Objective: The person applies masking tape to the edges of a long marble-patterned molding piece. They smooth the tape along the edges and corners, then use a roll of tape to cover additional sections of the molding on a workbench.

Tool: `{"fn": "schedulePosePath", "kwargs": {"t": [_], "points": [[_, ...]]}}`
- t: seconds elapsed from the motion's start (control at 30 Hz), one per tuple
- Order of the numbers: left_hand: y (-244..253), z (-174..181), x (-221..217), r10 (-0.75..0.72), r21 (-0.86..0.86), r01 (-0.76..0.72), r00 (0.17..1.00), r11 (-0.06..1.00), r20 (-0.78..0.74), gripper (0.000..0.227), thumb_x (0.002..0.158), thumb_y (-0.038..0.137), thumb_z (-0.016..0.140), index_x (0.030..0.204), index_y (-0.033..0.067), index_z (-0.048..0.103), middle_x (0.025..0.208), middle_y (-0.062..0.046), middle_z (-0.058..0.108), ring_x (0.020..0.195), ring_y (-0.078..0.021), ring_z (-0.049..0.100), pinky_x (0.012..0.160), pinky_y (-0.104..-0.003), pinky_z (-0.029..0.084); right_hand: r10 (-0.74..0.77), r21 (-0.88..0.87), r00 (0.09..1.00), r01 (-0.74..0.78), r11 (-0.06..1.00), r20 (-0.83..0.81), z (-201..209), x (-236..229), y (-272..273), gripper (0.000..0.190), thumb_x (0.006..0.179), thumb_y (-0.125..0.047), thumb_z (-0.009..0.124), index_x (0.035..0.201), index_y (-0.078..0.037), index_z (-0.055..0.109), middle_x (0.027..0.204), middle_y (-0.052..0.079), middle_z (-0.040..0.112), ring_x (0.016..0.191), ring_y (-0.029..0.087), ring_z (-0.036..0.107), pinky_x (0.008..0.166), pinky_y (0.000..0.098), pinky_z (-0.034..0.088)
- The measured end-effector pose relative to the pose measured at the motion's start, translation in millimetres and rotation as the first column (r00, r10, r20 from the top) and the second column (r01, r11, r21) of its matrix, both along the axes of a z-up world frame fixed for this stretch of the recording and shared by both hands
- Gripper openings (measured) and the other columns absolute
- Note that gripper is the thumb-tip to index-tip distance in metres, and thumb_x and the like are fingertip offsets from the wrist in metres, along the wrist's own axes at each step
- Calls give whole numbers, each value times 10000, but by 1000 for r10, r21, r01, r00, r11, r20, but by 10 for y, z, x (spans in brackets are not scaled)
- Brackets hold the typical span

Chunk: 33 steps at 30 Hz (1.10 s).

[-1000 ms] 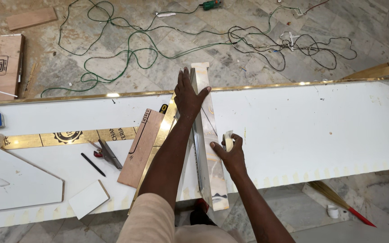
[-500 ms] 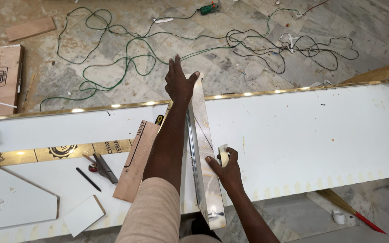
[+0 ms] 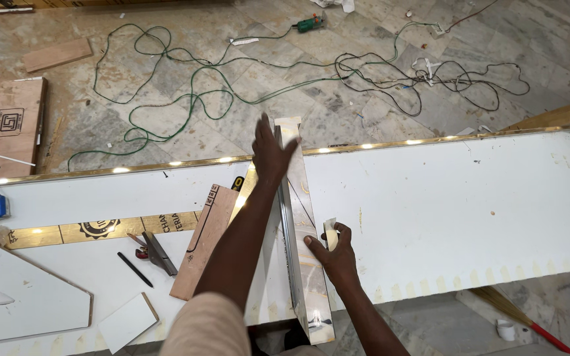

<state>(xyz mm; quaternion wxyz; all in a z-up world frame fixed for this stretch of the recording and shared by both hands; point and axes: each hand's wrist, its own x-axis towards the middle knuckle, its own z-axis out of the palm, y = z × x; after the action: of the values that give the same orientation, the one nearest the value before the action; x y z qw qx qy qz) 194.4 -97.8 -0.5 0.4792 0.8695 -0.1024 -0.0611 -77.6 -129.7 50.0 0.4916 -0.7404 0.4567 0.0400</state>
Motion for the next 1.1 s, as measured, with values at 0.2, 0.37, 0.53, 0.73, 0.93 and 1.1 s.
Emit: {"fn": "schedulePosePath", "kwargs": {"t": [0.2,0.37,0.53,0.73,0.93,1.1], "points": [[30,-106,67,-49,-118,53,998,992,36,1163,769,462,883,1606,77,172,1585,-246,390,1370,-423,486,1080,-508,426,-4,3,1000,4,1000,-1,-21,4,7,1000,713,-555,820,1444,-42,370,1157,183,673,1024,278,710,864,403,589],[-221,-87,316,49,-173,-80,983,982,-179,1034,773,480,837,1579,130,291,1283,-218,672,1169,-348,680,986,-470,524,-8,-12,1000,9,1000,14,13,1,33,979,723,-562,815,1433,-50,377,1174,155,665,1010,280,699,844,408,580],[-322,-30,362,209,-114,-235,956,965,-206,774,819,525,791,1385,119,453,1111,-153,747,1049,-330,717,888,-479,532,-24,-2,1000,24,1000,0,64,-2,43,988,715,-562,822,1446,-68,377,1148,176,669,1007,274,706,842,404,582],[-386,-69,375,295,6,-302,927,953,-231,503,980,529,626,1285,140,533,1094,-122,765,1001,-331,734,855,-479,544,-7,-31,1000,6,999,-17,40,2,34,996,709,-570,822,1437,-54,378,1171,163,664,995,289,715,835,415,589],[-359,19,398,254,56,-248,949,967,-187,649,953,507,650,1450,158,423,1192,-149,735,1105,-371,689,916,-516,516,9,-44,1000,-8,999,20,51,-27,13,1020,700,-586,824,1440,-50,371,1177,185,665,1037,304,706,868,429,579],[-228,83,213,154,40,-150,979,988,-131,1043,815,526,788,1584,126,207,1417,-177,596,1284,-392,572,982,-573,469,29,-29,999,-28,999,14,12,-14,-19,1035,703,-607,814,1438,-37,359,1187,212,670,1060,334,703,888,436,577]]}}
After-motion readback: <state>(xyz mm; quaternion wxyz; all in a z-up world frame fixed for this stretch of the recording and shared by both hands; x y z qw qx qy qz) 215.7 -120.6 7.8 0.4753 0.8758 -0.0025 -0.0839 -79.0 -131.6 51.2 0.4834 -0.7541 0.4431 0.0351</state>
